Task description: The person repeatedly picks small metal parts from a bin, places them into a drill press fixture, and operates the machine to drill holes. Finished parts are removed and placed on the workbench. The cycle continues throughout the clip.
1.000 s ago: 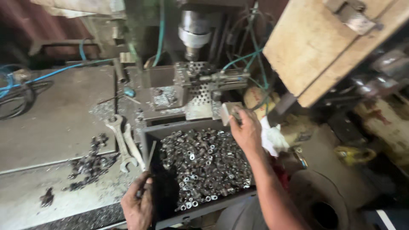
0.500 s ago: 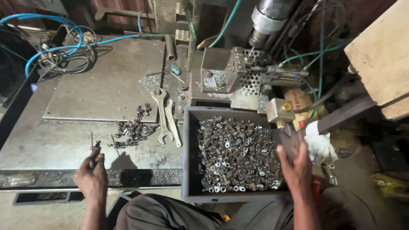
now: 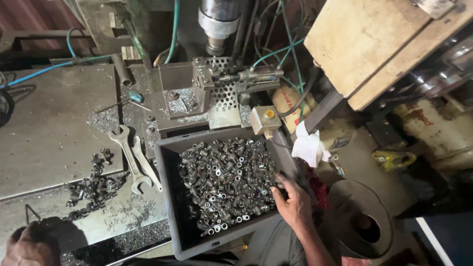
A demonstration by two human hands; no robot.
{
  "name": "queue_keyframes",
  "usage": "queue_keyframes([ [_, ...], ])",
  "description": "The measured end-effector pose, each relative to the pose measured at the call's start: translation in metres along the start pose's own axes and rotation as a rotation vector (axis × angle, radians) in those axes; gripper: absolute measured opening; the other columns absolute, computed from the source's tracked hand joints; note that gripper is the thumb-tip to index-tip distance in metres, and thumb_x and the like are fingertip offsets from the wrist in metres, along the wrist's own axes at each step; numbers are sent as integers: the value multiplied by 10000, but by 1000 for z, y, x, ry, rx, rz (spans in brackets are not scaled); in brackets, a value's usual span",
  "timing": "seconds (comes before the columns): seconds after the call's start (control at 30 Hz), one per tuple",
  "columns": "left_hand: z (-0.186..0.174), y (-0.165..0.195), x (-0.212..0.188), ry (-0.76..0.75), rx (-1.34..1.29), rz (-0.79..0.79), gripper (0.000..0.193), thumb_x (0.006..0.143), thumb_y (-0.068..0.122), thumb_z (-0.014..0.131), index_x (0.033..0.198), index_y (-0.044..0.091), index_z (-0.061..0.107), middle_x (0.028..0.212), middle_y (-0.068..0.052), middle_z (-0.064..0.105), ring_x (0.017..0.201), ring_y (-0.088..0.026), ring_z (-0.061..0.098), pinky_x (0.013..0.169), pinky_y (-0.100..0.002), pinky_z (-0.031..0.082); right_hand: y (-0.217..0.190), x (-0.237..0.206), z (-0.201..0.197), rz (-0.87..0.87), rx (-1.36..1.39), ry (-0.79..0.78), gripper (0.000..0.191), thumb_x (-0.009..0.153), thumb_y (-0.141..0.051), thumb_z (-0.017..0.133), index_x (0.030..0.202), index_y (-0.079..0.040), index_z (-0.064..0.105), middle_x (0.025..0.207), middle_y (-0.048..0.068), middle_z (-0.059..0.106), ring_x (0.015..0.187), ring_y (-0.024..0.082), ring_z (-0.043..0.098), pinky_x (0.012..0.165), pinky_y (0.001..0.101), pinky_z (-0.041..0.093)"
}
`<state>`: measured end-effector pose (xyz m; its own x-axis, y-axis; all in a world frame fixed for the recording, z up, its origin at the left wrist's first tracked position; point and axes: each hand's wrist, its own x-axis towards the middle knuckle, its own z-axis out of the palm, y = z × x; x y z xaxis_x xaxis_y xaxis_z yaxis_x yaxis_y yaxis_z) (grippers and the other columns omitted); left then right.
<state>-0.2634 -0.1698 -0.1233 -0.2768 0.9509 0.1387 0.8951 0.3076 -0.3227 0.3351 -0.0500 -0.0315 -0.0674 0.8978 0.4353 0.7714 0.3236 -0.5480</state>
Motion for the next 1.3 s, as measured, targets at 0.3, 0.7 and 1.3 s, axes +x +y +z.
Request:
queue_keyframes([
  [0.3, -9, -1, 14, -54, -163, 40, 322, 870, 159, 650, 1155, 254, 765, 1257, 43, 736, 1193, -113, 696, 1096, -286, 545, -4, 0, -3, -25, 17, 37, 354, 844, -173, 767, 1182, -86, 707, 1036, 94, 766, 877, 221, 771, 756, 344, 598],
  [0.7, -71, 97, 24, 373, -1338, -537, 282, 892, 117, 696, 1162, 161, 763, 1194, -60, 767, 1137, -198, 742, 1023, -330, 584, -13, -1, 14, 285, 551, -187, 415, 885, -122, 750, 1290, -74, 679, 1065, 87, 788, 870, 159, 715, 755, 305, 582],
  [1.3, -196, 295, -20, -18, -1473, -58, 409, 908, 142, 698, 1316, 163, 699, 1287, -113, 740, 1151, -249, 735, 953, -368, 580, -47, -1, 62, 720, 1555, -366, 323, 937, -98, 672, 1258, -65, 690, 1027, 91, 751, 895, 204, 681, 782, 370, 564],
])
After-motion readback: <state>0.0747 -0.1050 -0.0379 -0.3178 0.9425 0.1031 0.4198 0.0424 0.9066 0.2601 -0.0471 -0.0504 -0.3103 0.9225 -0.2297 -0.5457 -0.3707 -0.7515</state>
